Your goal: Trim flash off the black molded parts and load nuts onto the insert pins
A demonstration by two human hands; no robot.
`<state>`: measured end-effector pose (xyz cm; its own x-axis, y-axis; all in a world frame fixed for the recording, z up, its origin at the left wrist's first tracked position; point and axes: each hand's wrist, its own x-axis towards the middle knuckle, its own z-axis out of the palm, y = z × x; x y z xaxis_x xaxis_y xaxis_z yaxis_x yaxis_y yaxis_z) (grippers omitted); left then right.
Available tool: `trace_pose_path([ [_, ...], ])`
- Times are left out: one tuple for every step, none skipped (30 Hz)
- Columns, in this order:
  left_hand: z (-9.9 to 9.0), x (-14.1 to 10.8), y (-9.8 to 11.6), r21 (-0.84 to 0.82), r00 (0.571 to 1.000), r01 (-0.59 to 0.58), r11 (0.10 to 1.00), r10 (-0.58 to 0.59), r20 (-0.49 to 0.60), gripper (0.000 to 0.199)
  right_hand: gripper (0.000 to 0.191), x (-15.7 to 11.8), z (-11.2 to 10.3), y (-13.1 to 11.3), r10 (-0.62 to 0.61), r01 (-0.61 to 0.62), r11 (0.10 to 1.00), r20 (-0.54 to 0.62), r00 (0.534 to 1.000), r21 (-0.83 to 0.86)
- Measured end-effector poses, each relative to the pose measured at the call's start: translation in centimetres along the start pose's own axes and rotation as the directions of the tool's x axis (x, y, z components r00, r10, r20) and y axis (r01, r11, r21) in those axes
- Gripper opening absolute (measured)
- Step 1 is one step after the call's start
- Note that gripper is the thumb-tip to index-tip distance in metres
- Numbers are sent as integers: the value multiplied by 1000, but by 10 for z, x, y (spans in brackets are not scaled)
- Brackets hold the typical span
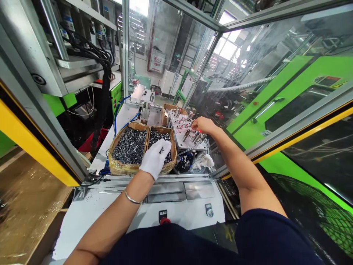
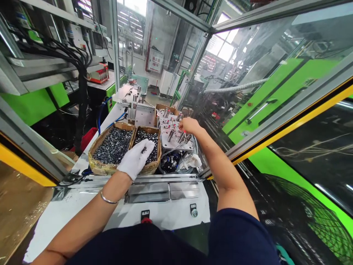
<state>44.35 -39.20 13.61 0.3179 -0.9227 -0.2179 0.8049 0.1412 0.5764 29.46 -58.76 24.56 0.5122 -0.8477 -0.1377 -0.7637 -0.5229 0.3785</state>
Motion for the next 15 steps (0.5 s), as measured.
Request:
trace_pose_path([
  [-1, 1, -1, 1, 1000, 3, 1000, -3, -1, 23, 30, 0, 0, 0, 4, -4, 1000, 0, 1000, 2],
  [-1, 2, -2, -2, 1000, 12, 1000, -12, -2, 23, 30, 1, 0, 0, 9, -9, 1000, 0, 1000, 3],
  [-1, 3, -4, -9, 1000, 22, 1000, -22, -1, 21, 31, 1, 0, 0, 15, -15, 1000, -1, 1000, 3],
  [-1, 3, -5, -20, 999, 34, 999, -34, 1, 18, 31, 1, 0, 0, 22, -22, 1000, -1, 1000, 2],
  [-1, 3, -6, -31, 999, 43, 999, -43, 4, 15, 31, 2, 0, 0, 27, -27, 1000, -1, 1000, 1],
  [0, 3, -6, -42, 999, 53, 998, -52, 7, 11, 31, 2, 0, 0, 31, -31, 1000, 1, 1000, -2],
  [1, 2, -5, -56, 998, 63, 996, -63, 8, 9, 30, 3, 1, 0, 32, -32, 999, 4, 999, -5],
  [1, 1, -4, -67, 997, 74, 995, -74, 6, 7, 29, 3, 1, 1, 30, -30, 1000, 7, 1000, -8],
  [2, 0, -3, -75, 996, 85, 994, -85, 4, 6, 28, 4, 2, 1, 25, -25, 1000, 11, 1000, -11],
  [3, -1, -2, -81, 995, 100, 992, -100, 5, 5, 28, 5, 2, 1, 20, -20, 1000, 15, 1000, -14],
  [4, -2, 0, -84, 993, 115, 990, -115, 5, 6, 27, 5, 2, 2, 17, -16, 1000, 17, 1000, -17],
  [5, -2, 1, -84, 992, 124, 989, -124, 4, 7, 28, 5, 2, 2, 15, -14, 1000, 19, 1000, -20],
  [6, -3, 2, -81, 992, 127, 989, -127, 5, 9, 28, 6, 2, 1, 14, -14, 1000, 21, 1000, -21],
  [7, -3, 3, -76, 992, 127, 989, -127, 7, 9, 28, 6, 2, 1, 15, -15, 1000, 23, 1000, -22],
  [7, -4, 3, -70, 993, 120, 990, -120, 10, 9, 28, 6, 1, 0, 16, -16, 1000, 26, 1000, -22],
])
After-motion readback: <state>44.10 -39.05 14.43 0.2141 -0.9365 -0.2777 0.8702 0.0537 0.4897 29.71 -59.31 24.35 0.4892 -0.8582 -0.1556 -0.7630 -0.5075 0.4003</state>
